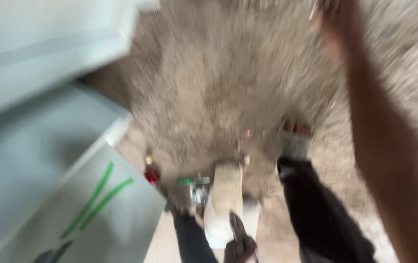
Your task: The person kneels on the ground beside a painted metal cabinet and attaches a lock mechanism to the door edge, threading screws by hand and tightening them with a wrench and pliers. They pick screws and hardware from bowls on the ground and use a printed sheet as a work reference.
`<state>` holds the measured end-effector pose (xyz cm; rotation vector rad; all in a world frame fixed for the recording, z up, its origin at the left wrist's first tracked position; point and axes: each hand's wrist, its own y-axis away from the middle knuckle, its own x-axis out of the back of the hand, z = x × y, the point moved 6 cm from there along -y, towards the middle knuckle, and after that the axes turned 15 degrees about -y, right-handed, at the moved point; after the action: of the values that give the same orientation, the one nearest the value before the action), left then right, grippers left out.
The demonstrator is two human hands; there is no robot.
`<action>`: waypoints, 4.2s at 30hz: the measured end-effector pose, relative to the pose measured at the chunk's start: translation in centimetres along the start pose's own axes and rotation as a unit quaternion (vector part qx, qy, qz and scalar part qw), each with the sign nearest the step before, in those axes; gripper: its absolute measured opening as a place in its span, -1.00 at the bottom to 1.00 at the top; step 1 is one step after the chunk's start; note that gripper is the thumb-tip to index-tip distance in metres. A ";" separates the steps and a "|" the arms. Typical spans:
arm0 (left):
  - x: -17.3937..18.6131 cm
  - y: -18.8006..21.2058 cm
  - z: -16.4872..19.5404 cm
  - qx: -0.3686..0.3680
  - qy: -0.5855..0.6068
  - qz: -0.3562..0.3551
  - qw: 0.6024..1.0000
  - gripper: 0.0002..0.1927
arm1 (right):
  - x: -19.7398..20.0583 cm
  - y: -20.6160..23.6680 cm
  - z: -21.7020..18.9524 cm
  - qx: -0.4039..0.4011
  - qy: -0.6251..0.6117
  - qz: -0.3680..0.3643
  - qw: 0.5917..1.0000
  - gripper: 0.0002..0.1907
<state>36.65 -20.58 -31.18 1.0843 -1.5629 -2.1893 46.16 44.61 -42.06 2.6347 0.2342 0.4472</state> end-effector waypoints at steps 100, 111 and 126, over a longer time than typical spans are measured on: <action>-23.9 58.3 27.6 -0.353 -0.290 -0.082 0.886 -0.84 | 2.4 82.0 -49.7 0.554 -0.054 -0.160 0.815 0.09; -22.2 58.3 27.7 -0.381 -0.237 -0.050 0.892 -0.84 | -0.4 79.0 -48.9 0.359 -0.313 -0.346 0.809 -0.46; -20.3 56.9 28.4 -0.408 -0.225 -0.041 0.884 -0.87 | -1.8 79.1 -48.9 0.461 -0.162 -0.244 0.838 -0.53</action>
<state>18.95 -11.28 32.55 0.3903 -0.5276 -2.8541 34.39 -5.67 35.30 3.2911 1.2359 -0.4084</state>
